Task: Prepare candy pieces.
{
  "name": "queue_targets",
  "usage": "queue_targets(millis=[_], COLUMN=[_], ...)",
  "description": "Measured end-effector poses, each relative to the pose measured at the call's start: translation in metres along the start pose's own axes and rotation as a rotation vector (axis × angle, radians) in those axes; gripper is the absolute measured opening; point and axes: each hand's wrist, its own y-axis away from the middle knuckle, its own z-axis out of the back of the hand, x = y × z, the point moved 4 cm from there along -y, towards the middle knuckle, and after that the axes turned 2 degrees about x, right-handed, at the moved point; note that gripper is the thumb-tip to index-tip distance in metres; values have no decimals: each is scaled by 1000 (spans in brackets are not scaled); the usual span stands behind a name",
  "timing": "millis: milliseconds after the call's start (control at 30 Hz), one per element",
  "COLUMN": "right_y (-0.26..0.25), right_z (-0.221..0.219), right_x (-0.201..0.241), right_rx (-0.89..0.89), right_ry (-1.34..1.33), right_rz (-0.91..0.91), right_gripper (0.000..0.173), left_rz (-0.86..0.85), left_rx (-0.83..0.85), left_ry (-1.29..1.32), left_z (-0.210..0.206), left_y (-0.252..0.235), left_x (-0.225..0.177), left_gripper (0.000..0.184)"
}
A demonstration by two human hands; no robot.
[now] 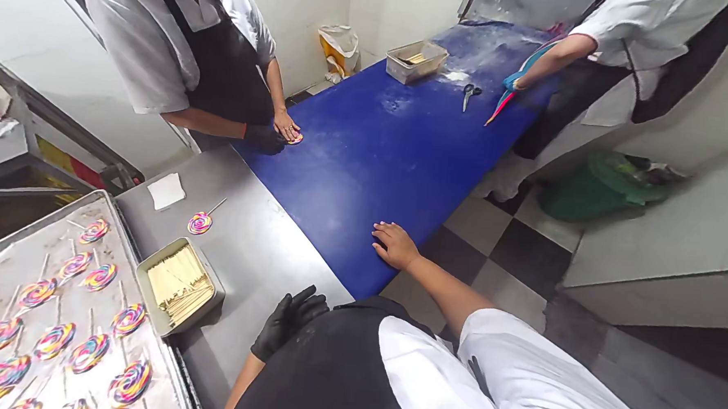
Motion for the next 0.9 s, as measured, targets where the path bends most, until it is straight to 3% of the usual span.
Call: queue_targets(millis=[900], right_y=[-2], right_z=[4], right_x=[-3], right_rx=[-34], right_ry=[-54], right_rz=[20], right_gripper=[48], left_rz=[-28], left_rx=[-21], left_ry=[-55], left_z=[-1], left_y=[0], left_x=[-2], left_gripper=[90])
